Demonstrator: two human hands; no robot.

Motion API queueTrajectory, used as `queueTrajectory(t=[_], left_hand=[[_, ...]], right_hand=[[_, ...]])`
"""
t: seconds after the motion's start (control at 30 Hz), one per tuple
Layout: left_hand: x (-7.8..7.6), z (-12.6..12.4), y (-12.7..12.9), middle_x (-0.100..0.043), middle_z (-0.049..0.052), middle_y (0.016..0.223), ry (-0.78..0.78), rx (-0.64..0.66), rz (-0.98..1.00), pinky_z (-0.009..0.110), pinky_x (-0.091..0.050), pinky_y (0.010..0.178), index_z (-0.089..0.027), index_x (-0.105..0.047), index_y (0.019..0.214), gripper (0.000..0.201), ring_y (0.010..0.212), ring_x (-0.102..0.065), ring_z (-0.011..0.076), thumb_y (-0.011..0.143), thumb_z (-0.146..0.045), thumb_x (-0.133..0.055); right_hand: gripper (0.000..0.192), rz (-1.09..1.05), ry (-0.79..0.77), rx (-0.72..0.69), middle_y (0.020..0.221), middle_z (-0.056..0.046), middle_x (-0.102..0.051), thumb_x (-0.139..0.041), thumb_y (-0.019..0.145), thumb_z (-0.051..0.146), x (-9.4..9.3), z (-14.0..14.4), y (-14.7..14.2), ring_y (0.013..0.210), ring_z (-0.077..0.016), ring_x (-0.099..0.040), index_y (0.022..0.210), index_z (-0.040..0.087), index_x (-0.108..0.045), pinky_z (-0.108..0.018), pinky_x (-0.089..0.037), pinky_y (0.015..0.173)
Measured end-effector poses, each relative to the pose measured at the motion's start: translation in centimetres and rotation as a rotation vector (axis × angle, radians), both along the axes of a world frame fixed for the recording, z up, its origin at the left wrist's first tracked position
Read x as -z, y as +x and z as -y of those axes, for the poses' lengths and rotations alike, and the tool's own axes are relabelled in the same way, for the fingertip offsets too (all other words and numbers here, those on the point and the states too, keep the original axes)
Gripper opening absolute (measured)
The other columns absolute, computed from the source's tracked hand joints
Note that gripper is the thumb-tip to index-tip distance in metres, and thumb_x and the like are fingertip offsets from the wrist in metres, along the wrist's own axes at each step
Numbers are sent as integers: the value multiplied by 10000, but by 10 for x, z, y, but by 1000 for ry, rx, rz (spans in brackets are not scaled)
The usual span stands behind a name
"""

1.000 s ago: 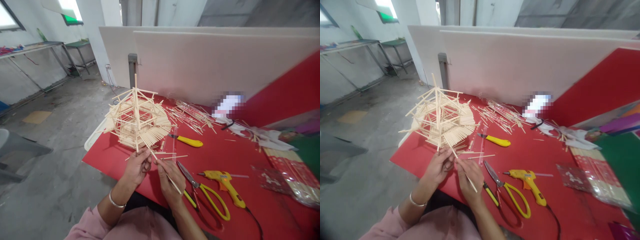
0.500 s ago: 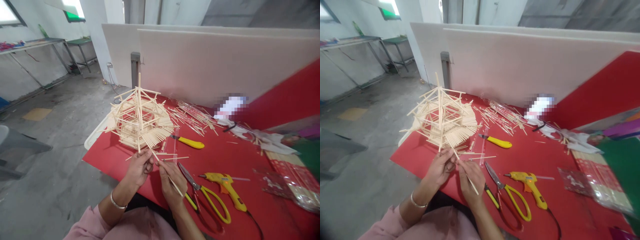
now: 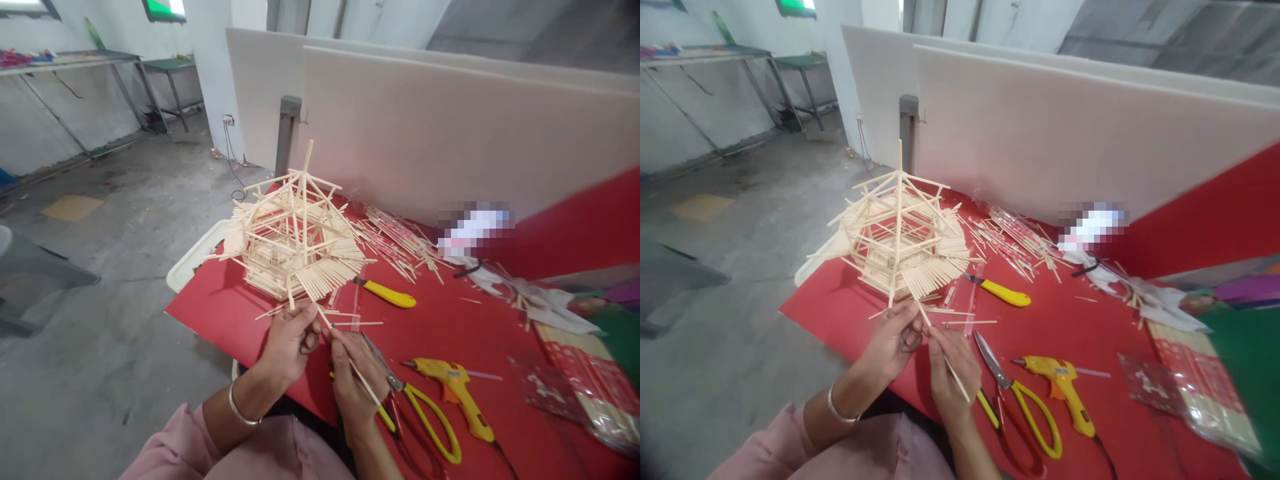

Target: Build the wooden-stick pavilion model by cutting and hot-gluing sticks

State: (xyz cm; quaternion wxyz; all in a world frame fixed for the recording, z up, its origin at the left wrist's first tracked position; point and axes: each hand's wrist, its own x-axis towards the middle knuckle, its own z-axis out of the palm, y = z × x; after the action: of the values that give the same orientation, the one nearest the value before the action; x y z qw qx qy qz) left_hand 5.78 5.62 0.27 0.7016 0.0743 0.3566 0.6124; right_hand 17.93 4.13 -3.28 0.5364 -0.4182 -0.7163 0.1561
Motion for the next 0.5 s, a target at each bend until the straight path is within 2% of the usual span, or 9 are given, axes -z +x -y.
queueTrajectory(t=[0.23, 0.5], left_hand=[[1, -1, 2, -541, -36, 491, -25, -19, 60, 146, -185, 340, -125, -551, 616, 396, 339, -388, 13, 580, -389, -844], [4, -1, 3, -524, -48, 470, -35, 26, 109, 144, -193, 340, -131, -551, 617, 398, 329, -392, 12, 593, -410, -833]], right_hand=[[285, 17, -21, 73, 919, -7, -709, -562, 860, 85, -3, 2, -6, 844, -149, -649, 1062, 258, -663, -319, -520, 782], [219, 66, 6, 83, 970, -62, -694, -534, 886, 156, -4, -4, -6, 910, -211, -650, 1047, 224, -666, -433, -538, 786]])
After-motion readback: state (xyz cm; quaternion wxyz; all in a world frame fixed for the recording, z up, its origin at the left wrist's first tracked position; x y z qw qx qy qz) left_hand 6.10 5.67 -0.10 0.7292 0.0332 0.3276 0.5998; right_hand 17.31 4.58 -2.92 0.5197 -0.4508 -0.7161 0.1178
